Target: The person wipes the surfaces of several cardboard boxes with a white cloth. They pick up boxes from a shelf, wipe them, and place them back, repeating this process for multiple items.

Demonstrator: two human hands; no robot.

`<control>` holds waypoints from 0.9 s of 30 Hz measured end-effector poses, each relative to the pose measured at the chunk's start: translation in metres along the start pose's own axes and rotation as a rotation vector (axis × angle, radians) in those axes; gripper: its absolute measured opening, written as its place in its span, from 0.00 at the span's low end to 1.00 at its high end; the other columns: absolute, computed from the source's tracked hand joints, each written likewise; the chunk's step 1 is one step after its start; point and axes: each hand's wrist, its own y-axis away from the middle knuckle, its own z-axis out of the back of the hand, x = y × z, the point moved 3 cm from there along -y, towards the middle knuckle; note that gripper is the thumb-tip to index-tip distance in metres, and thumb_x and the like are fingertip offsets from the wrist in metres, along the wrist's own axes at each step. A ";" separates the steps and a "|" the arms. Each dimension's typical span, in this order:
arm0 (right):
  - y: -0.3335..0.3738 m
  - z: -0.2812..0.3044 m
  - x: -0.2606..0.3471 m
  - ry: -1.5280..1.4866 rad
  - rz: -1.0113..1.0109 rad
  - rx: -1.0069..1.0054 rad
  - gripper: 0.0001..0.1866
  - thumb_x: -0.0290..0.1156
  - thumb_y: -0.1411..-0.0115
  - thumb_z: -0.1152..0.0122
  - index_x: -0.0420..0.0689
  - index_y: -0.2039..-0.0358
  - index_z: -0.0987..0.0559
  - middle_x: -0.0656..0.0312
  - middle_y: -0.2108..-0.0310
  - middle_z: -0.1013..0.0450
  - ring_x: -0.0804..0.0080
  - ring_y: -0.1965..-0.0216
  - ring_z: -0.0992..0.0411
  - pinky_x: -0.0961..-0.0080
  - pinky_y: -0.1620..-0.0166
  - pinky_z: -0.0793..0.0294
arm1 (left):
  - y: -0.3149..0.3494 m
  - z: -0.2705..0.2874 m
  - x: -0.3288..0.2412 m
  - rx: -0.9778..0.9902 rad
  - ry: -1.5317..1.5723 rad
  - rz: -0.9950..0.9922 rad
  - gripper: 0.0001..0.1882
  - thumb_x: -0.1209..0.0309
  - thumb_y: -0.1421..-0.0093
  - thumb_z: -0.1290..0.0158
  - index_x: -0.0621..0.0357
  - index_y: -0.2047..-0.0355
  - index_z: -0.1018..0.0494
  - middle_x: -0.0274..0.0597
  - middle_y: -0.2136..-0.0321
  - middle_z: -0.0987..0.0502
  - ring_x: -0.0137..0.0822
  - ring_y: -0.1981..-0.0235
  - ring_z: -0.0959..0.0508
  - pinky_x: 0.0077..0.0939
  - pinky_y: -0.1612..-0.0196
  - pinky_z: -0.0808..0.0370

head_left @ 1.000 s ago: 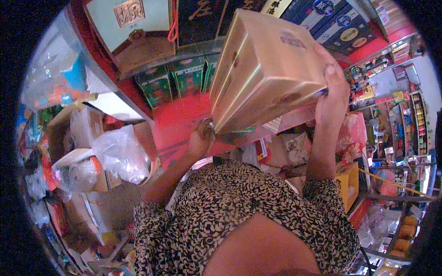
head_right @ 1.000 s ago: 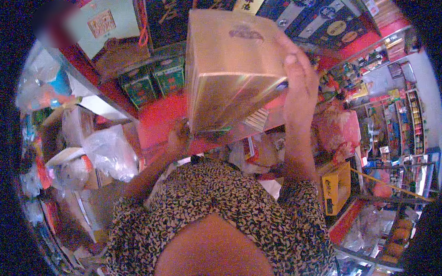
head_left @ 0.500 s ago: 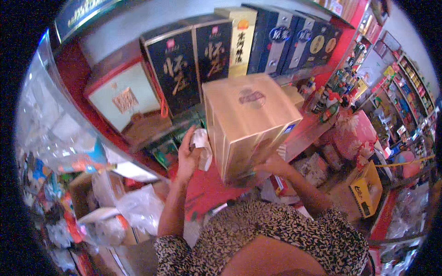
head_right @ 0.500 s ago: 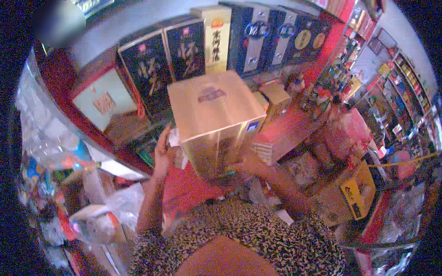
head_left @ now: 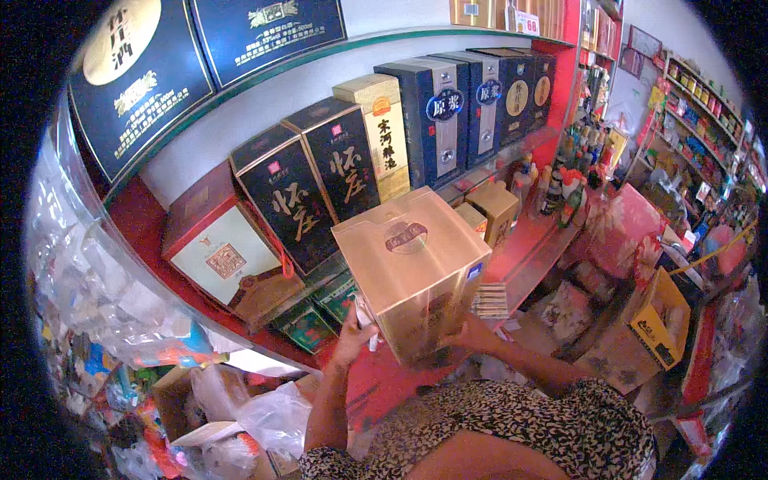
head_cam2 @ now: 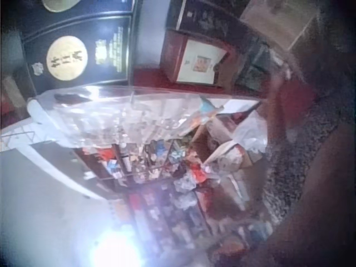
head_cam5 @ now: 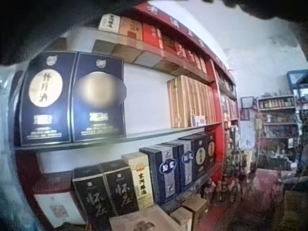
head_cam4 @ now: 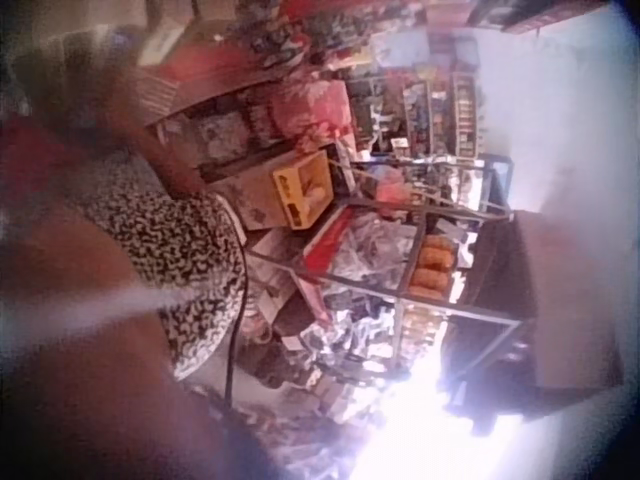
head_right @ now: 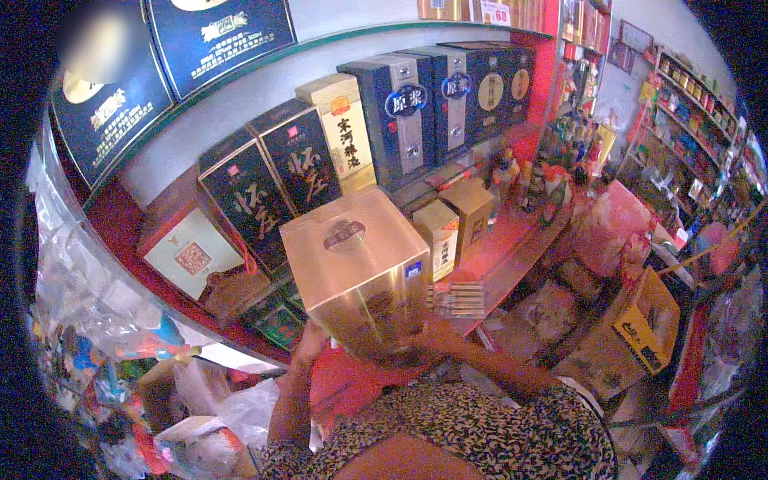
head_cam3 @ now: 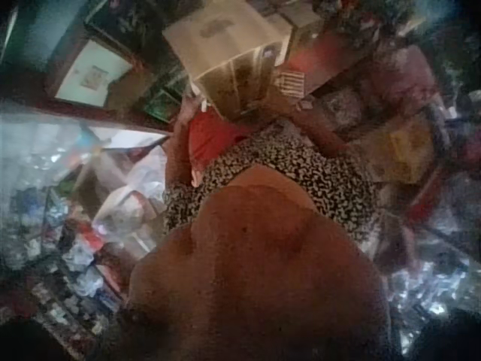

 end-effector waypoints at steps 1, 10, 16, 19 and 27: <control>-0.004 -0.004 -0.010 -0.050 0.008 -0.043 0.33 0.38 0.56 0.26 0.42 0.50 0.29 0.59 0.54 0.27 0.67 0.53 0.28 0.66 0.50 0.29 | 0.000 0.000 0.007 0.002 0.025 0.036 0.42 0.72 0.47 0.41 0.52 0.34 0.49 0.32 0.51 0.30 0.28 0.54 0.29 0.27 0.53 0.28; 0.013 0.064 0.094 -0.059 0.043 -0.195 0.23 0.27 0.57 0.29 0.40 0.58 0.23 0.61 0.64 0.23 0.70 0.61 0.25 0.69 0.55 0.26 | -0.016 -0.051 -0.076 -0.029 -0.018 -0.037 0.43 0.73 0.45 0.44 0.52 0.33 0.55 0.37 0.44 0.35 0.33 0.44 0.34 0.30 0.44 0.34; 0.015 0.163 0.187 -0.221 0.188 -0.414 0.19 0.28 0.56 0.39 0.37 0.61 0.23 0.63 0.65 0.24 0.75 0.61 0.27 0.74 0.56 0.27 | -0.075 -0.113 -0.222 0.082 -0.111 -0.276 0.43 0.64 0.42 0.43 0.58 0.34 0.56 0.43 0.44 0.39 0.35 0.43 0.38 0.31 0.41 0.39; 0.013 0.223 0.234 -0.192 0.342 -0.591 0.22 0.33 0.53 0.39 0.38 0.57 0.26 0.64 0.62 0.27 0.74 0.58 0.30 0.73 0.52 0.31 | -0.111 -0.152 -0.304 0.094 -0.119 -0.506 0.43 0.59 0.43 0.41 0.60 0.36 0.52 0.47 0.47 0.32 0.38 0.47 0.32 0.34 0.42 0.36; -0.037 0.337 0.359 -0.350 0.776 -0.601 0.25 0.53 0.48 0.34 0.44 0.61 0.22 0.66 0.69 0.23 0.75 0.67 0.26 0.77 0.65 0.29 | -0.206 -0.186 -0.472 0.142 -0.309 -0.689 0.31 0.51 0.38 0.50 0.62 0.44 0.37 0.45 0.57 0.25 0.38 0.57 0.25 0.33 0.54 0.27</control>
